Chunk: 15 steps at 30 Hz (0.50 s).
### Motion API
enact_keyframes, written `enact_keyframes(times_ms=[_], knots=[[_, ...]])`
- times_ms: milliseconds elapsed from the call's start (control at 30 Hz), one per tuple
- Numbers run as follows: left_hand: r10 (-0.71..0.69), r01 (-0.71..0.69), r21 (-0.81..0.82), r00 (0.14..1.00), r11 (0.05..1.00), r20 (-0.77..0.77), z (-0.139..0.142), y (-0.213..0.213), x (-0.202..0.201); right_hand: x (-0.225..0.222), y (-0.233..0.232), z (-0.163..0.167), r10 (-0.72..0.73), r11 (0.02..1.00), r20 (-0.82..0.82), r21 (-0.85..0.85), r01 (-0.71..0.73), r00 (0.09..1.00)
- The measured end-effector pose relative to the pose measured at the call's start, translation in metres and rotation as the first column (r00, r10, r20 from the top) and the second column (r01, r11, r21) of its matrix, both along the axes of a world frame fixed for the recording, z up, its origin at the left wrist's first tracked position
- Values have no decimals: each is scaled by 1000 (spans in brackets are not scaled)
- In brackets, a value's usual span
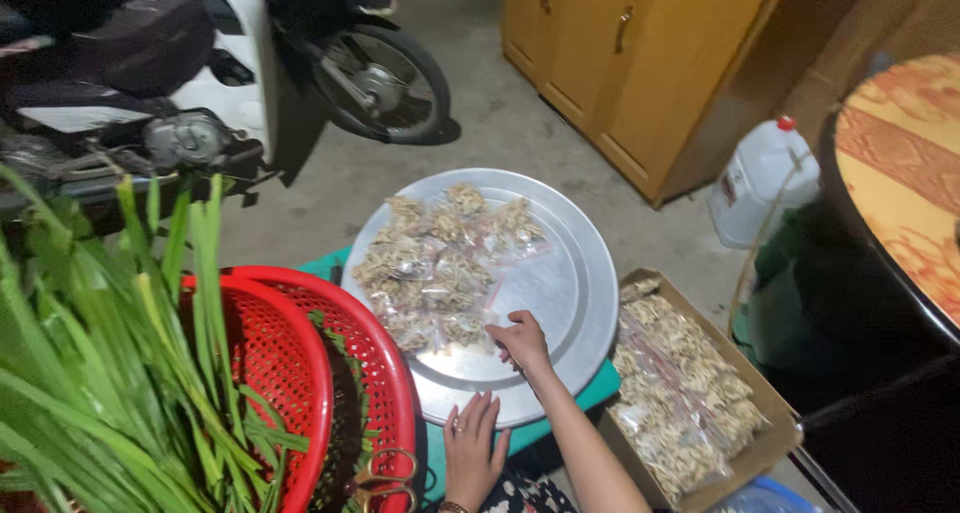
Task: The person transfers small plastic bags of dried food from a metal tray into a cardboard box. After emptying the tray, the person uses scissors to cut long green leaves into smaller pieces and places them into a red basket.
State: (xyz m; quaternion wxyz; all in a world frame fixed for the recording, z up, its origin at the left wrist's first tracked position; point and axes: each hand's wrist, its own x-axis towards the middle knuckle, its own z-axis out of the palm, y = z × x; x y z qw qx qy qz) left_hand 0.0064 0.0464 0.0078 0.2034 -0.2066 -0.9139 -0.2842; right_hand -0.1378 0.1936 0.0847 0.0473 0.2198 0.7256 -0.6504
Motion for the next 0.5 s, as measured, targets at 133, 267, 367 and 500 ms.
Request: enact_keyframes(times_ms=[133, 267, 367, 500], knots=[[-15, 15, 20, 1000, 1000, -3, -2, -7, -2, -11, -14, -11, 39, 997, -127, -63, -47, 991], [-10, 11, 30, 999, 1000, -40, -4, -10, -2, 4, 15, -22, 61, 964, -123, -249, -90, 991], [-11, 13, 49, 999, 999, -46, 3, -12, 0, 28, 63, -19, 108, 965, -82, -232, -125, 991], [-40, 40, 231, 999, 972, -3, 36, -6, 3, 59, 106, -3, 276, 959, -170, -13, -282, 946]])
